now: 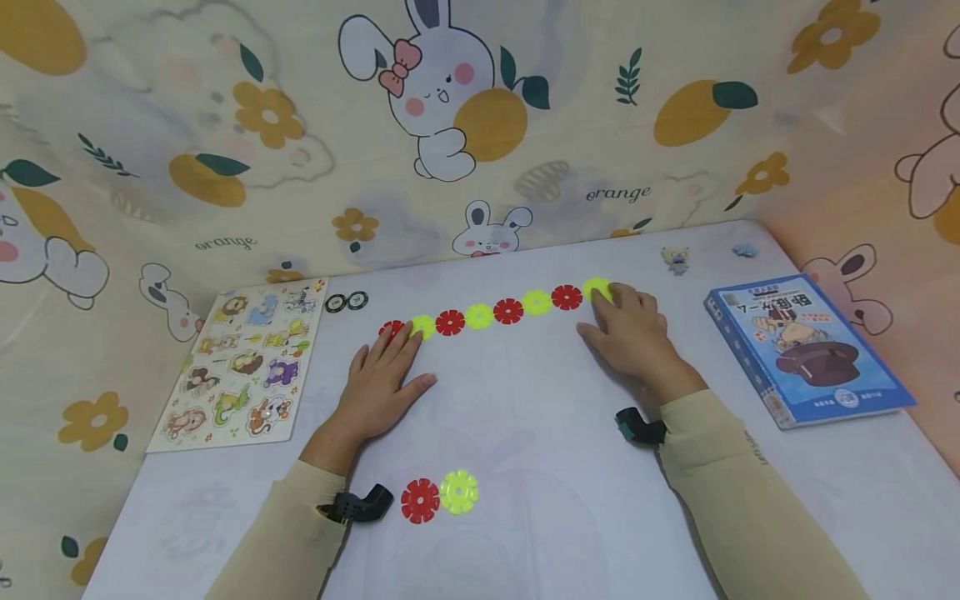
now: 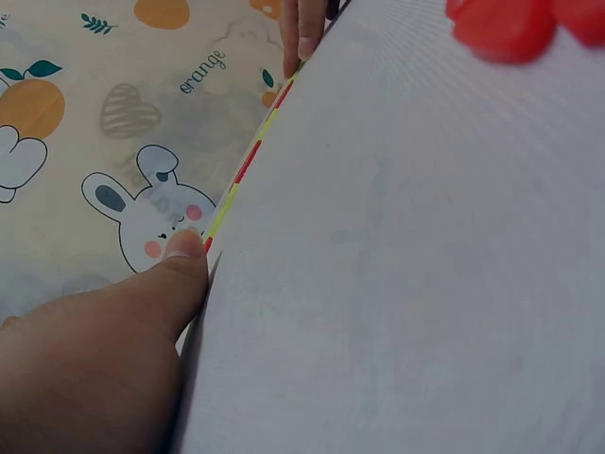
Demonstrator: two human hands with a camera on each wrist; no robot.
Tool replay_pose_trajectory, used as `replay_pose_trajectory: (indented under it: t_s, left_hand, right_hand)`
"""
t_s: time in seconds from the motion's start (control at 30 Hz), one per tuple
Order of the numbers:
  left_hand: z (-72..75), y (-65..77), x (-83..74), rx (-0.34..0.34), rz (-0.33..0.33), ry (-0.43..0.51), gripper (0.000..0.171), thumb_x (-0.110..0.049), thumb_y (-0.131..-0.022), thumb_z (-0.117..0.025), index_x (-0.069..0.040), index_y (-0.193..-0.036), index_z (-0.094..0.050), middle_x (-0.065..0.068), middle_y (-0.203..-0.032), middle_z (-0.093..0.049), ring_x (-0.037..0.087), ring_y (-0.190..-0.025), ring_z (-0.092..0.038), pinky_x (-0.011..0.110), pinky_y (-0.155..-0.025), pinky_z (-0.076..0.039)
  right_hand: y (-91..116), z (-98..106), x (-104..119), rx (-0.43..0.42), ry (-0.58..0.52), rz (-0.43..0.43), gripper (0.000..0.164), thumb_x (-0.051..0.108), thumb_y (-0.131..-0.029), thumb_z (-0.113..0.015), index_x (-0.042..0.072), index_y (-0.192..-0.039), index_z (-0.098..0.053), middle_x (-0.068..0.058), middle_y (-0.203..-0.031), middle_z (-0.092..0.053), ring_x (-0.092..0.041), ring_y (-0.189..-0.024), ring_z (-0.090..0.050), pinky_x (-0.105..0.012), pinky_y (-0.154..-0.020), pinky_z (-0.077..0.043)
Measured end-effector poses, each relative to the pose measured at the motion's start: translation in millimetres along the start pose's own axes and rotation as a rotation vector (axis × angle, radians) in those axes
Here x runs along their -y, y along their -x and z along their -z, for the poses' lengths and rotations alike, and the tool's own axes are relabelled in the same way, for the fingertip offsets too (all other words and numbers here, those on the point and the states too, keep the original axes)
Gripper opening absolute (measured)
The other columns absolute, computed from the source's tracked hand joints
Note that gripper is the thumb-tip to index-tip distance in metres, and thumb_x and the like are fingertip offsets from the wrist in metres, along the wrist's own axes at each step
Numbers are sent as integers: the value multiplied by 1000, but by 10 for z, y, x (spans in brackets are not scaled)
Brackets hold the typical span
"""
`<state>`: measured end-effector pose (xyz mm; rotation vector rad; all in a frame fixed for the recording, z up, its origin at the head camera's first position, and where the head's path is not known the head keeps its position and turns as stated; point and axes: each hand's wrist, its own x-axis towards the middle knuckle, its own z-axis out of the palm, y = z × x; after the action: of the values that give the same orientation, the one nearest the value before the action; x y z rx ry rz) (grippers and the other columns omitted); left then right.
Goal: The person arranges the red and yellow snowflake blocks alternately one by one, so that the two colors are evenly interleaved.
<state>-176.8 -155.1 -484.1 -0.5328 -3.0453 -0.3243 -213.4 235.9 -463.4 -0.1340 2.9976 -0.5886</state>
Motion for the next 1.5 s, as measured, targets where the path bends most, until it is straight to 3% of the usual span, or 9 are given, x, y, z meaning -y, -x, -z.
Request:
replay_pose_trajectory:
  t_s: [0.4,0.53,0.67,0.9,1.03,1.13,1.27,1.4,1.5]
  left_hand:
    - [-15,1,3,0,6,-5,80,-72,-88,-33,-26,-154,-23,-3,-159,-12,26,-144,-2,57,-110,-4]
    - [-27,-3,5,1,6,-11,81,-73,-88,-32,-27,-154,-22,-3,-159,-11,25,-144,-1,57,-110,-4]
    - [-28,-6,7,2,4,-14,80,-72,-88,-33,-27,-154,-22,-4,-159,-11,25,-144,0,57,-110,-4]
    - [-28,-9,5,0,3,-13,80,-71,-89,-34,-27,-154,-22,-4,-159,-11,25,-144,0,57,-110,-4]
    - [-20,-5,-1,1,7,-13,80,-71,-89,-35,-27,-154,-22,-3,-159,-12,25,-144,0,57,-110,-4]
    - [-11,-1,-8,5,10,-15,80,-71,-89,-35,-27,-154,-22,-3,-159,-12,25,-144,0,58,-109,-4]
    - [-6,1,-8,7,9,-16,80,-71,-89,-36,-26,-153,-23,-3,-159,-12,25,-144,0,58,-110,-4]
    - [-14,0,-2,9,7,-19,79,-71,-89,-34,-26,-154,-22,-4,-159,-11,25,-144,0,57,-110,-3]
    - [-10,0,-5,6,7,-17,79,-71,-90,-33,-26,-154,-22,-3,-159,-11,25,-144,-1,58,-109,-4]
  right_hand:
    - [7,-19,25,-22,-18,-7,77,57,-90,-54,17,-152,-30,-25,-149,-14,-48,-131,-10,-67,-95,-17]
    - [21,17,67,-96,-106,-1,73,53,-92,-53,19,-152,-30,-23,-148,-20,-45,-131,-16,-67,-95,-26]
    - [39,91,180,-137,-300,31,68,53,-92,-53,24,-150,-32,-14,-145,-32,-37,-128,-33,-61,-90,-41]
    - [179,99,617,95,-757,234,48,41,-94,-59,30,-140,-46,-4,-134,-49,-27,-113,-52,-52,-86,-47]
    - [341,-76,963,280,-873,388,49,30,-95,-61,29,-141,-44,-7,-133,-51,-30,-113,-54,-50,-84,-49]
    - [494,-248,1210,419,-852,487,56,31,-93,-62,29,-144,-40,-5,-133,-51,-26,-115,-52,-45,-87,-49]
    - [734,-452,1470,570,-730,601,67,42,-87,-68,25,-146,-39,1,-135,-49,-18,-120,-48,-40,-96,-43]
    - [951,-588,1642,529,-444,729,69,51,-80,-72,25,-140,-49,11,-132,-47,-9,-120,-41,-37,-98,-38]
    - [1057,-635,1722,423,-289,762,51,45,-78,-77,26,-124,-62,14,-124,-47,-7,-116,-38,-35,-92,-38]
